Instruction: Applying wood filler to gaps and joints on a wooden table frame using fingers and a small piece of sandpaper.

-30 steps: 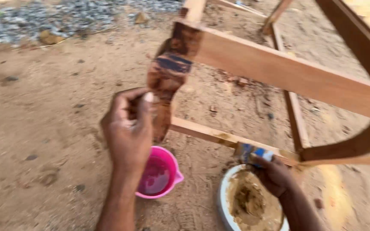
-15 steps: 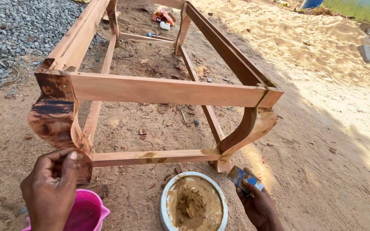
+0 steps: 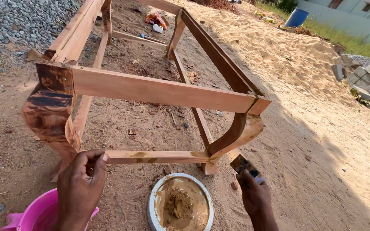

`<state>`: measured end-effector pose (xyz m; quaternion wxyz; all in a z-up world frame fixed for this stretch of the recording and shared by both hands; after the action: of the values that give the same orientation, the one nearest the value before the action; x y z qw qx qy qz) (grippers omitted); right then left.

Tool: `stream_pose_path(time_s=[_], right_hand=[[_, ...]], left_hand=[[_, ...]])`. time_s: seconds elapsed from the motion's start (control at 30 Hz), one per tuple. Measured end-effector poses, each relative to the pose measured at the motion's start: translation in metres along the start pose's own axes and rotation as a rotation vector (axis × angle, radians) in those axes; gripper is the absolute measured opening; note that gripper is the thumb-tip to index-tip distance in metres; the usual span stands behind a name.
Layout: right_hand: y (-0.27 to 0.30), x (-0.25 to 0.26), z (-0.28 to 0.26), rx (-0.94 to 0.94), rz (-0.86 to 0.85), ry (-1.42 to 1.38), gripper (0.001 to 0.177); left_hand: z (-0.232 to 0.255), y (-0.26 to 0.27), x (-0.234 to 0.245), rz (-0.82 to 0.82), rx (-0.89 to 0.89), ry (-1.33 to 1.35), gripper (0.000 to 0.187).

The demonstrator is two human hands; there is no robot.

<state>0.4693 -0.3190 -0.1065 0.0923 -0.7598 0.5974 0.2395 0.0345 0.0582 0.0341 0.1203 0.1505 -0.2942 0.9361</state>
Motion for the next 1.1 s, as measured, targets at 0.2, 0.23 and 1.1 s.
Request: stream_pose_path(time_s=[0.2, 0.23, 1.1], right_hand=[[0.045, -0.121, -0.136, 0.66, -0.162, 0.892, 0.031], [0.046, -0.131, -0.146, 0.661, -0.165, 0.914, 0.031], [0.003, -0.293, -0.166, 1.177, -0.409, 2.526, 0.021]], left_hand=[[0.007, -0.01, 0.013, -0.023, 0.063, 0.079, 0.02], [0.008, -0.011, 0.015, -0.023, 0.079, 0.092, 0.02], [0.011, -0.021, 0.044, 0.06, 0.022, 0.307, 0.014]])
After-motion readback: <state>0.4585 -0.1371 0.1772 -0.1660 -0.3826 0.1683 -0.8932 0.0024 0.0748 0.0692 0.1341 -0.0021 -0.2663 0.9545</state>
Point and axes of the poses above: each hand's wrist, its own y-axis away from the middle knuckle, its own x-axis out of the back of the hand, z = x × y, the point moved 9 cm from there along -y, towards the middle knuckle
